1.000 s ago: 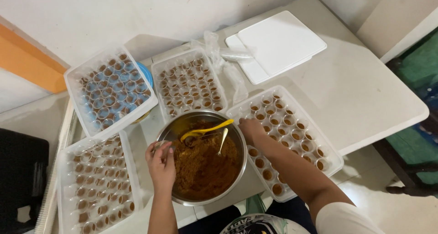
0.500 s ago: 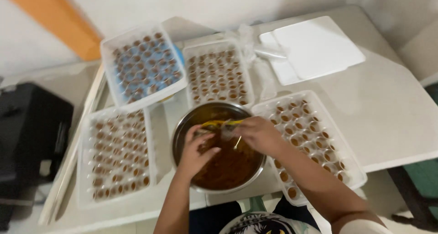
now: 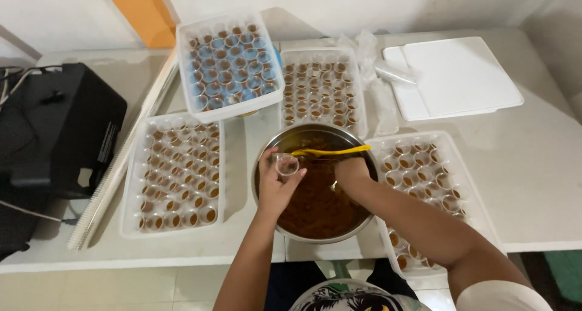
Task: The person scoops brown paste into small plastic cups and organizes them into trays.
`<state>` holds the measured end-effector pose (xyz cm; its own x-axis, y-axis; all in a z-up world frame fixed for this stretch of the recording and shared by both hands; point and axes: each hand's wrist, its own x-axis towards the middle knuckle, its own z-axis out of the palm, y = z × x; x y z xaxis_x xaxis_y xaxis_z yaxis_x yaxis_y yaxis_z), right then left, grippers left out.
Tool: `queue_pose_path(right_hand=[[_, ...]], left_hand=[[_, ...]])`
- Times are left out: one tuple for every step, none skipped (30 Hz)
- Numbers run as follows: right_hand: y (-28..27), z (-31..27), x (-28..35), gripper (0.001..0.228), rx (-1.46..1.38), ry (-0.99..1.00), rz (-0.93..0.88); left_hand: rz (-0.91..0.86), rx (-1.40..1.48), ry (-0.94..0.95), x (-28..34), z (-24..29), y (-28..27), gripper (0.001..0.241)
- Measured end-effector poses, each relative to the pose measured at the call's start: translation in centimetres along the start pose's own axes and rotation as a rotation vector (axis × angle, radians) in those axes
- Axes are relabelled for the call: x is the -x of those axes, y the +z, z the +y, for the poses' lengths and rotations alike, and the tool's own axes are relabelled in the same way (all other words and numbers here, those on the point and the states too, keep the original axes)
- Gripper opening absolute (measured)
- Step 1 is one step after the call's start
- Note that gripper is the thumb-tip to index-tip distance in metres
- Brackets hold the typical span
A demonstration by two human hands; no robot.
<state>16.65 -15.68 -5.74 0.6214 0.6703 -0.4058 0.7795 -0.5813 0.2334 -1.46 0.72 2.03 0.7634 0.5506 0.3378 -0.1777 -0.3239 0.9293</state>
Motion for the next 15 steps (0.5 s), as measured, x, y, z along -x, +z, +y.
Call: queue_pose_path(right_hand=[[-0.4,0.0,0.4,0.021,0.003,-0.006,-0.001],[-0.6,-0.2,0.9,0.022,0.091,-0.053,-0.016],[-0.9,-0.3,1.4,0.023,0.178,-0.101,-0.030],[-1.6,-0.2,1.9,0.023,0.178,-0.104,-0.030],[-2.4,-0.1,2.5,0.022,0.204,-0.205,0.078],[-2.9,0.1,3.2,0.022,0.229,-0.307,0.181],[-2.9,0.2,3.1,0.022,0.228,-0.309,0.177],[-2.7,0.1,3.2,0.022,0.052,-0.246,0.142],[-2.6,0.1,3.2,0.022,-0.123,-0.182,0.104],[-2.5,-0.2,3.2,0.022,-0.125,-0.183,0.102],[-2.4,-0.5,3.2,0.021,-0.138,-0.206,0.152],[-2.4,-0.7,3.2,0.020,-0.150,-0.228,0.205],[-2.2,-0.9,3.1,0.020,-0.152,-0.229,0.206],[-2.0,-1.1,3.0,0.018,-0.214,-0.300,0.219],[-1.8,-1.3,2.9,0.017,-0.276,-0.370,0.232]], left_hand=[[0.006,-0.001,-0.003,-0.1,0.1,0.1,0.031],[0.032,-0.032,0.046,-0.1,0.2,0.1,0.031],[0.057,-0.064,0.096,-0.2,0.3,0.1,0.031],[0.059,-0.066,0.095,-0.3,0.3,0.0,0.031],[0.077,-0.067,0.071,-0.4,0.3,-0.1,0.031],[0.094,-0.065,0.044,-0.4,0.2,-0.1,0.031],[0.093,-0.065,0.040,-0.5,0.3,-0.1,0.031],[0.095,-0.066,0.059,-0.5,0.4,-0.1,0.031],[0.096,-0.066,0.079,-0.5,0.5,-0.1,0.031],[0.094,-0.067,0.076,-0.5,0.4,0.0,0.031],[0.076,-0.038,0.032,-0.5,0.3,0.1,0.032],[0.058,-0.010,-0.008,-0.6,0.3,0.2,0.033],[0.058,-0.011,-0.008,-0.6,0.3,0.2,0.033],[0.048,-0.041,0.011,-0.5,0.3,0.1,0.033],[0.037,-0.070,0.031,-0.5,0.4,0.0,0.032]])
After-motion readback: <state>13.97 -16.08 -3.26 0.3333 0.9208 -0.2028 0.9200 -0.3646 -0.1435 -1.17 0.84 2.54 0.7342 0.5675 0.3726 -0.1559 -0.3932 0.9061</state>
